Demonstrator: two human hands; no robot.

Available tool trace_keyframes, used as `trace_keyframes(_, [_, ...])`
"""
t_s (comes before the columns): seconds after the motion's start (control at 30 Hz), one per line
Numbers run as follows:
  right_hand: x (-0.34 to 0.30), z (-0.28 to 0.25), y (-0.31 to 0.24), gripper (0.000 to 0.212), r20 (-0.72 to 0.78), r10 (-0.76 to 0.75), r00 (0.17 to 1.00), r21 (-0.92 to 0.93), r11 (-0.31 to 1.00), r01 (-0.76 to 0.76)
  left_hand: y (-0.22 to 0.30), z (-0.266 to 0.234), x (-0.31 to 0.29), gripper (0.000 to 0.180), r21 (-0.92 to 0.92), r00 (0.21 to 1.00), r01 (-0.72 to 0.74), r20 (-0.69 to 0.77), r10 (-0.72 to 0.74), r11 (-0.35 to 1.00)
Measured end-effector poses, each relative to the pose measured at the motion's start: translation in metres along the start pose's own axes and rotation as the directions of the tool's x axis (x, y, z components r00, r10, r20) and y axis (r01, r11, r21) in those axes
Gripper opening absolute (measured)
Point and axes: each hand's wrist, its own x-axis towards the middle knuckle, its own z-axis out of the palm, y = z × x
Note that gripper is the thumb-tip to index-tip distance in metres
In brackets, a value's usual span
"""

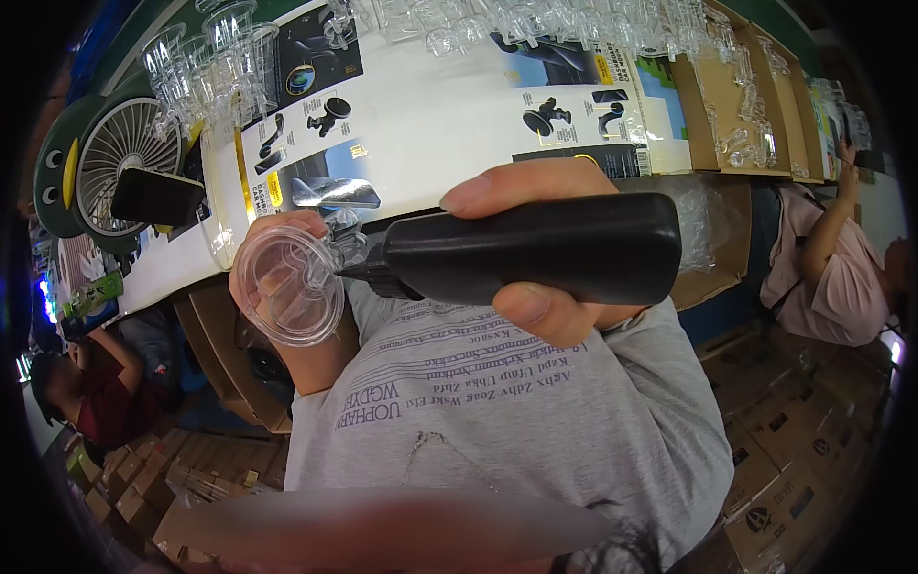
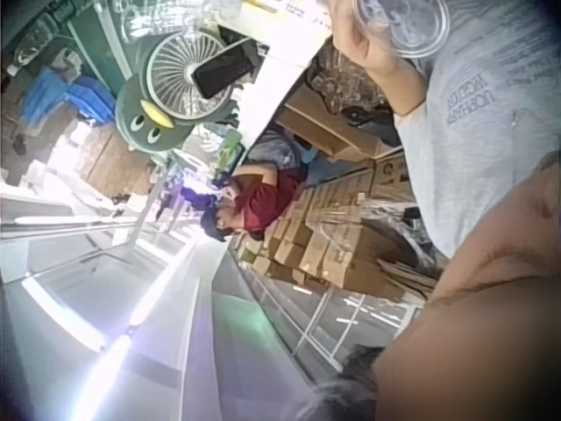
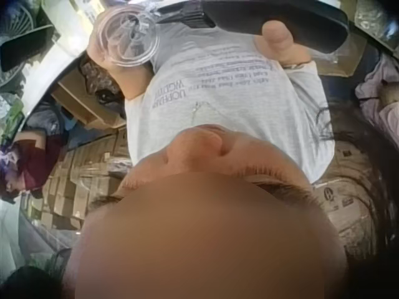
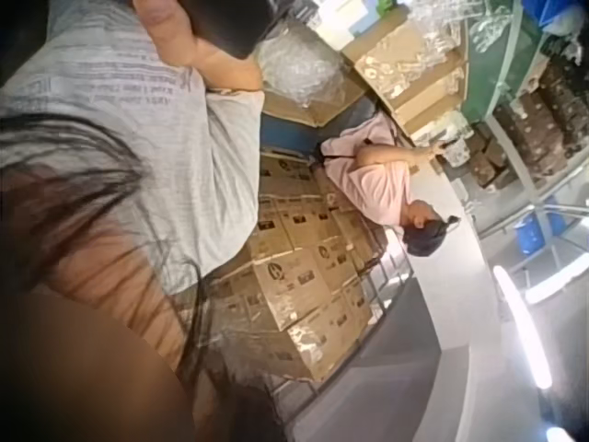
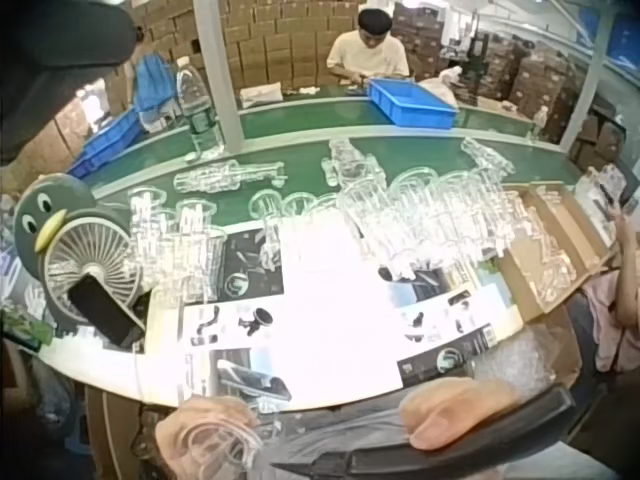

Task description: Applying a liquid lubricant from a squeeze bottle into plastic components at a factory workstation.

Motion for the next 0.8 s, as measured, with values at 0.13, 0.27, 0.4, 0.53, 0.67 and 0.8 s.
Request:
trace_keyframes(0.13, [-0.0014,0.0057,0.0025,0.050,-0.046,-0.042,0.998,0.021,0.999,0.043,-0.0026,0.0012,0.0003,0.037,-0.050,1.000,-0.028,0.003,0.029,0.998])
trace_keyframes(0.27, [-0.0004,0.0003,-0.0002,0.051,0.057,0.003,0.998,0.022,1.000,-0.004,-0.0044,0.0027,0.0019,0.034,-0.182,0.998,-0.054,0.014,0.058,0.982])
trace_keyframes(0.4, [-0.0023,0.0017,0.0019,0.052,-0.002,-0.010,1.000,0.031,0.999,0.010,-0.0029,0.0055,0.0033,0.033,-0.282,0.996,-0.068,0.030,0.079,0.957])
trace_keyframes(0.53, [-0.0017,-0.0012,0.0009,0.052,0.045,-0.003,0.999,0.011,1.000,0.002,0.0000,0.0049,0.0011,0.036,-0.307,0.998,-0.022,0.049,0.039,0.951])
trace_keyframes(0.67, [-0.0015,0.0018,0.0015,0.052,0.028,-0.004,1.000,0.016,1.000,0.003,-0.0015,0.0036,-0.0009,0.037,-0.330,0.997,-0.011,0.070,0.036,0.944])
trace_keyframes(0.8, [-0.0017,0.0014,0.0027,0.051,-0.011,0.013,1.000,0.009,1.000,-0.013,-0.0005,0.0033,-0.0014,0.039,-0.381,0.995,0.042,0.099,-0.004,0.924])
